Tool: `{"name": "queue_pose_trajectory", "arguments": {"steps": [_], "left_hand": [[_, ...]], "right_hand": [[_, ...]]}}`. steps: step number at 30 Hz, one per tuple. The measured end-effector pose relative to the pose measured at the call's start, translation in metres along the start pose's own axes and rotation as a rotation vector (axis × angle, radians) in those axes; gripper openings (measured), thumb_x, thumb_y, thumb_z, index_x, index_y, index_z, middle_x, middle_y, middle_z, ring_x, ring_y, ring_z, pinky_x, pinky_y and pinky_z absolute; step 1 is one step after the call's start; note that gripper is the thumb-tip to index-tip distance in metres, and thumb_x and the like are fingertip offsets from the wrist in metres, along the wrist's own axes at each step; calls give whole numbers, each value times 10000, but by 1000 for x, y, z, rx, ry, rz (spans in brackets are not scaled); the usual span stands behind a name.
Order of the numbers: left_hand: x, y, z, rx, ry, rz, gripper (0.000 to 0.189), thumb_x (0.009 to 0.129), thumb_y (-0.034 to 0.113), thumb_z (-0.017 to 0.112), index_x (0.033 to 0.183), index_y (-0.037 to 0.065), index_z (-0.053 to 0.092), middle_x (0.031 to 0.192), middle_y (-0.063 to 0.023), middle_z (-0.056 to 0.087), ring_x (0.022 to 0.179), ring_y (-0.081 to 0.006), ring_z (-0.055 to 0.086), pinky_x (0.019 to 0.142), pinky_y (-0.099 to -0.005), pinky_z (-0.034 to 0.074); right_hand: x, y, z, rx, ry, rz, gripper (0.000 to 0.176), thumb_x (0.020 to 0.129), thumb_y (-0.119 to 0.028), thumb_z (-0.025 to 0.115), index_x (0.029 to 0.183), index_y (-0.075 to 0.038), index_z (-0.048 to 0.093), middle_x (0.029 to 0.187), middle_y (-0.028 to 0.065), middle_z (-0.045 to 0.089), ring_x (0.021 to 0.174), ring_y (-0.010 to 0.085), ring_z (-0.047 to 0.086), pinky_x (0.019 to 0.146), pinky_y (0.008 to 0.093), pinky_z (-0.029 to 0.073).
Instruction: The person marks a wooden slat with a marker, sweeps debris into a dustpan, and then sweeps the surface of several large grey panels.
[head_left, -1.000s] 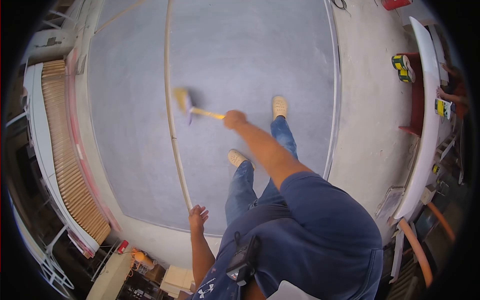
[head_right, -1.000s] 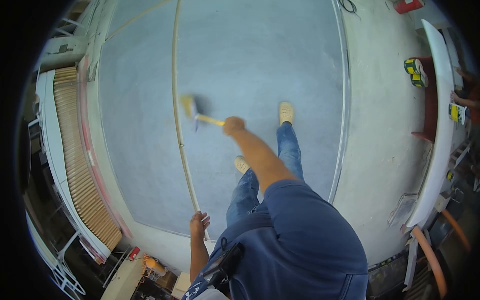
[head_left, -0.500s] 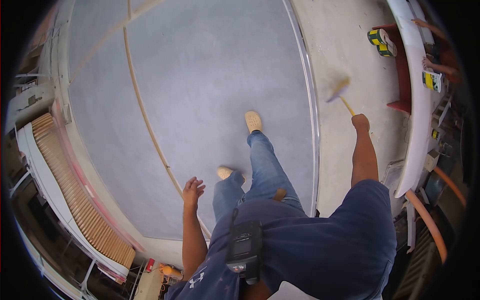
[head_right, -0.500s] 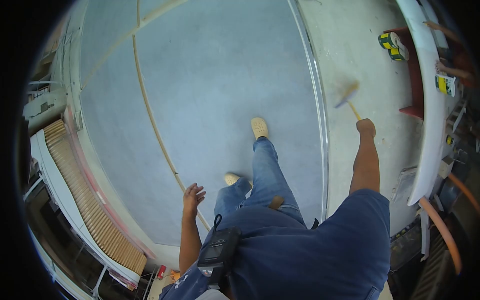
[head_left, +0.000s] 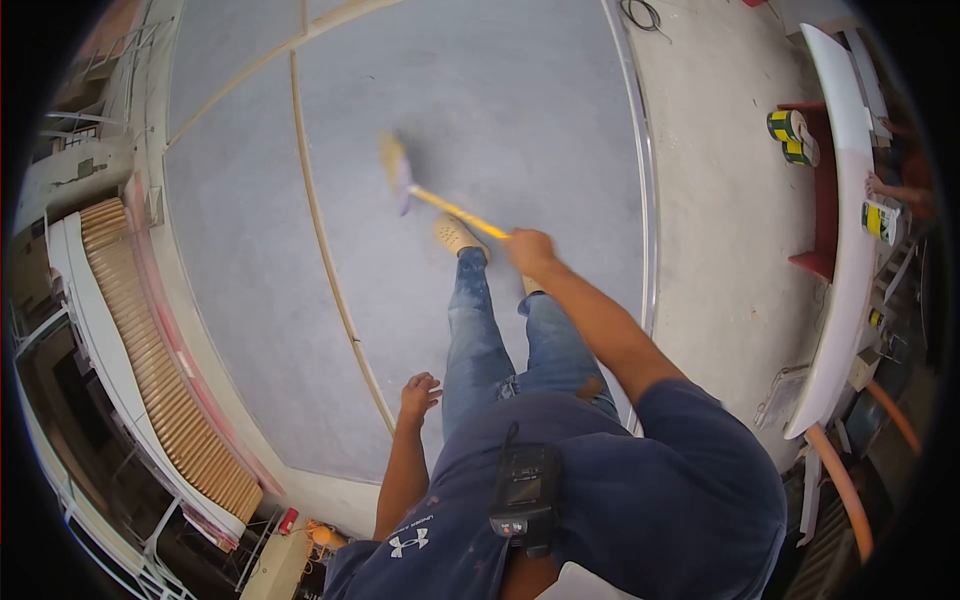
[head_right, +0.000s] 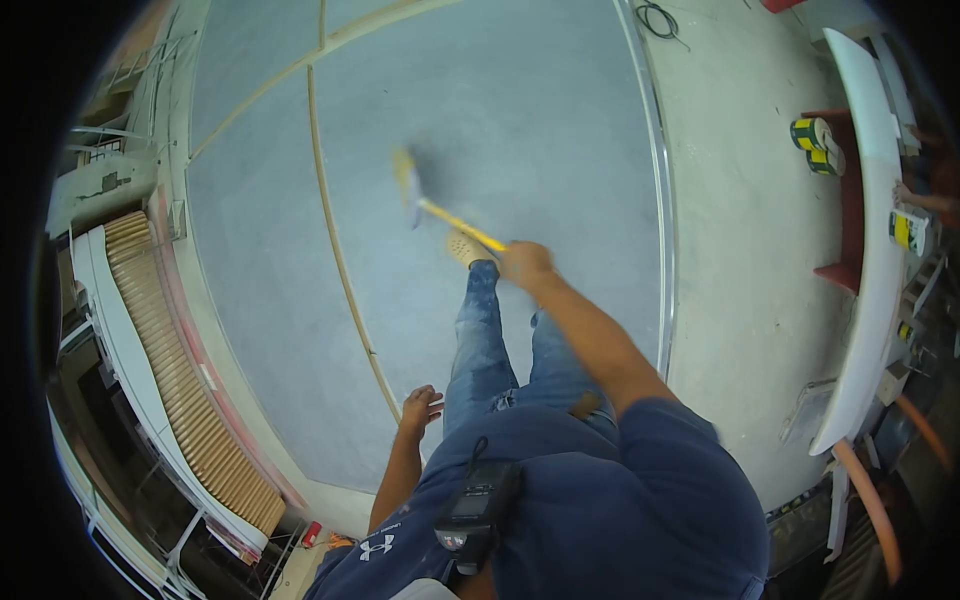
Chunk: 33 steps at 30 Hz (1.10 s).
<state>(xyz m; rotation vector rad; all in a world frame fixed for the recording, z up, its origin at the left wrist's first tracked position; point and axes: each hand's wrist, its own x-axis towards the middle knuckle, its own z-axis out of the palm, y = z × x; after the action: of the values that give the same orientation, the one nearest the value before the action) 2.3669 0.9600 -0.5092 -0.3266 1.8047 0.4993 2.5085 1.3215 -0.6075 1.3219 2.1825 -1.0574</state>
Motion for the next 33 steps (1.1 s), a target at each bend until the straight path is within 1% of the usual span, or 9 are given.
{"name": "queue_pose_trajectory", "arguments": {"steps": [4,8,12,15,17,20,24,27,33], "left_hand": [[17,25,-24,-124,49,5,427,832,240,514,1202,31,473,1016,-113,624,814,-207,635,663,-303,479],[19,49,-60,-193,109,-22,413,850,227,500,1214,35,463,1022,-111,623,829,-208,632,669,-302,478],[34,70,-97,-185,86,-88,395,849,242,503,1193,51,479,1001,-102,626,808,-203,631,651,-306,476],[66,83,-123,-121,23,-131,437,862,332,494,1207,68,457,1071,-115,598,857,-230,616,710,-350,474],[82,107,-133,-119,-1,-101,441,860,336,492,1209,70,454,1078,-119,594,865,-233,614,715,-354,473],[103,158,-145,-139,-36,-27,442,858,328,492,1215,71,450,1088,-121,588,881,-237,611,729,-355,472],[106,229,-151,-147,-45,77,429,863,300,489,1219,62,454,1087,-116,591,888,-230,610,736,-342,473],[101,265,-152,-148,-38,113,417,865,277,487,1218,57,460,1082,-111,594,887,-223,610,732,-334,474],[99,281,-148,-181,-5,46,405,855,263,505,1201,56,471,1045,-104,610,850,-208,623,680,-304,473]], "right_hand": [[93,-133,20,30,-73,-65,249,793,-276,557,936,-97,655,901,116,655,859,287,625,735,392,492],[174,-176,18,-52,-99,-6,255,804,-274,539,933,-97,670,933,111,657,879,275,628,740,386,501],[198,-73,-29,-78,-25,313,290,806,-293,507,938,-95,673,948,129,658,893,285,633,732,397,505],[143,65,-85,-32,184,568,467,756,-437,527,951,-32,653,990,207,626,962,371,587,805,437,472],[95,171,-117,30,144,760,551,716,-475,556,988,-2,637,998,251,610,980,380,579,828,432,462],[16,158,-198,-179,137,1000,377,770,-312,527,989,-31,650,1019,203,623,983,330,598,816,407,480],[-11,159,-221,-267,189,1084,301,773,-229,515,949,-31,659,978,193,637,928,322,620,771,406,499],[-3,120,-211,-342,227,865,346,811,-326,548,847,4,643,873,216,639,835,357,626,709,442,503],[89,-62,-164,-282,171,184,359,852,-363,501,823,-16,590,677,189,612,648,368,606,582,480,473]]}}
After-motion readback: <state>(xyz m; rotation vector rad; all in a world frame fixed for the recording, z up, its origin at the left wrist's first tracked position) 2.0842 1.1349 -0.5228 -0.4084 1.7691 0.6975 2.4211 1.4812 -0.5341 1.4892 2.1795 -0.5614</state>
